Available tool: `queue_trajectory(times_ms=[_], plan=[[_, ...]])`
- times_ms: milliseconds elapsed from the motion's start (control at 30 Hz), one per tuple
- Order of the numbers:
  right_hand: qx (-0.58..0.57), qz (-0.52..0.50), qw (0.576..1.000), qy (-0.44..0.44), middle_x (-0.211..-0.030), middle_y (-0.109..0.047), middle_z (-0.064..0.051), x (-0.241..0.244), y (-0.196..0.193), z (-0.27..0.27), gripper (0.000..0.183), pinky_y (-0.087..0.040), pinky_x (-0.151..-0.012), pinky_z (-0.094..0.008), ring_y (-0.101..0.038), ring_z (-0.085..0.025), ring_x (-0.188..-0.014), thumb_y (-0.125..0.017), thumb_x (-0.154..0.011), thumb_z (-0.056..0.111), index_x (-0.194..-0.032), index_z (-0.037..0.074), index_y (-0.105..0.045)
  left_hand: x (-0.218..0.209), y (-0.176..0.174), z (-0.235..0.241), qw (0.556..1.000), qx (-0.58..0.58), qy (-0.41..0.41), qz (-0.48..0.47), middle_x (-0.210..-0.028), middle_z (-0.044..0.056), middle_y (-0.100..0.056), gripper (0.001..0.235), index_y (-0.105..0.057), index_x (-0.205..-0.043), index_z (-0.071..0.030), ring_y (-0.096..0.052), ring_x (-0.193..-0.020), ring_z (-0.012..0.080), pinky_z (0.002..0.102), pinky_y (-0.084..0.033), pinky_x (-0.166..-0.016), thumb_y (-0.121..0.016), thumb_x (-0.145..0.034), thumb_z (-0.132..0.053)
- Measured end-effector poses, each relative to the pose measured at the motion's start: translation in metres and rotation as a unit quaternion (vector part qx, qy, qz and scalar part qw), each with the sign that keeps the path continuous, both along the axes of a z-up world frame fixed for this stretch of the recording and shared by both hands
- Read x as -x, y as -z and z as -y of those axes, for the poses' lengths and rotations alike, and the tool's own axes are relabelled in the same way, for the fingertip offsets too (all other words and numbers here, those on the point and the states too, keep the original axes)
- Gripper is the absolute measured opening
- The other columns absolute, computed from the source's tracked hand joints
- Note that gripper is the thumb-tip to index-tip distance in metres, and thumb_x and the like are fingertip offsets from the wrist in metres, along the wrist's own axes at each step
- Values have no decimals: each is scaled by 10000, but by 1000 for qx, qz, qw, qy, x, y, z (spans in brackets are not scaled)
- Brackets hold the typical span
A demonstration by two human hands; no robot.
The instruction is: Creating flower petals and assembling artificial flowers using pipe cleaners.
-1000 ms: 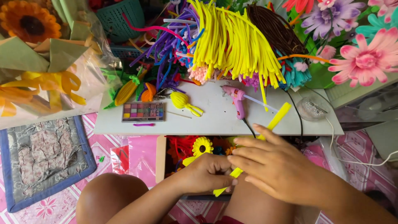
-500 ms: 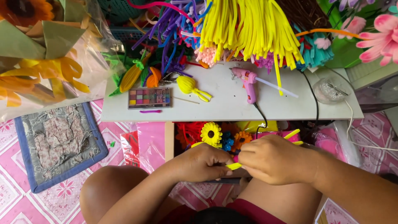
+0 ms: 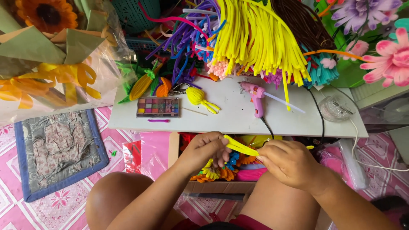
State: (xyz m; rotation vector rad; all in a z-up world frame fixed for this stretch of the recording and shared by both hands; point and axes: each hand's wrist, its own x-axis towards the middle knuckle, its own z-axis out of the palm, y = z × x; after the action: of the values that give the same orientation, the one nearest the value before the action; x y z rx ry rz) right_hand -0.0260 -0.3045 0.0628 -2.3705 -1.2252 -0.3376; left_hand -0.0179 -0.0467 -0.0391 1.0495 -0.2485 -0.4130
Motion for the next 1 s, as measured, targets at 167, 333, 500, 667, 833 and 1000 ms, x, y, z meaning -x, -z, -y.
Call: queue_trajectory(times_ms=[167,333,500,667,833,1000], plan=[[45,33,998,1,-823,-659,-33,11,-20,-15,78,-524,-576,-356,-649,-249,-647,-644,-888,165,-943,126,-683,3,-40,-17,989,-108,-27,96,-862,126,-766,303,-752,-1012,3,-727,-758,167,262,-581,-666,-661,-970,-283],[104,34,991,-72,-817,-621,-50,19,-34,-46,91,-469,-607,-361,-596,-242,-664,-667,-831,89,-921,83,-649,21,-63,-21,927,-272,44,254,-854,48,-772,230,-781,-971,-39,-666,-707,147,276,-559,-684,-700,-904,-244],[167,34,984,-58,-795,-605,-47,18,-39,-53,89,-459,-557,-366,-605,-245,-649,-668,-841,141,-886,115,-596,19,-47,-10,970,-179,127,99,-765,5,-713,128,-787,-945,12,-569,-673,68,218,-495,-645,-709,-930,-90],[141,-10,989,-38,-742,-606,-44,22,-47,-53,101,-468,-546,-378,-595,-259,-602,-670,-766,88,-846,113,-614,25,-56,-11,956,-197,75,205,-756,27,-728,113,-792,-943,-9,-576,-629,86,244,-504,-598,-711,-878,-50],[134,-26,989,-51,-682,-572,-37,22,-51,-60,92,-442,-524,-373,-557,-256,-560,-665,-751,77,-755,108,-579,33,-63,-10,948,-187,33,257,-699,39,-668,79,-762,-895,11,-507,-549,108,261,-449,-515,-726,-838,-31],[133,-24,990,-40,-655,-542,-37,19,-43,-57,133,-409,-514,-393,-527,-261,-549,-666,-735,79,-710,107,-538,34,-48,2,929,-157,-56,330,-702,52,-660,38,-677,-764,-12,-598,-646,193,290,-502,-628,-659,-742,15]])
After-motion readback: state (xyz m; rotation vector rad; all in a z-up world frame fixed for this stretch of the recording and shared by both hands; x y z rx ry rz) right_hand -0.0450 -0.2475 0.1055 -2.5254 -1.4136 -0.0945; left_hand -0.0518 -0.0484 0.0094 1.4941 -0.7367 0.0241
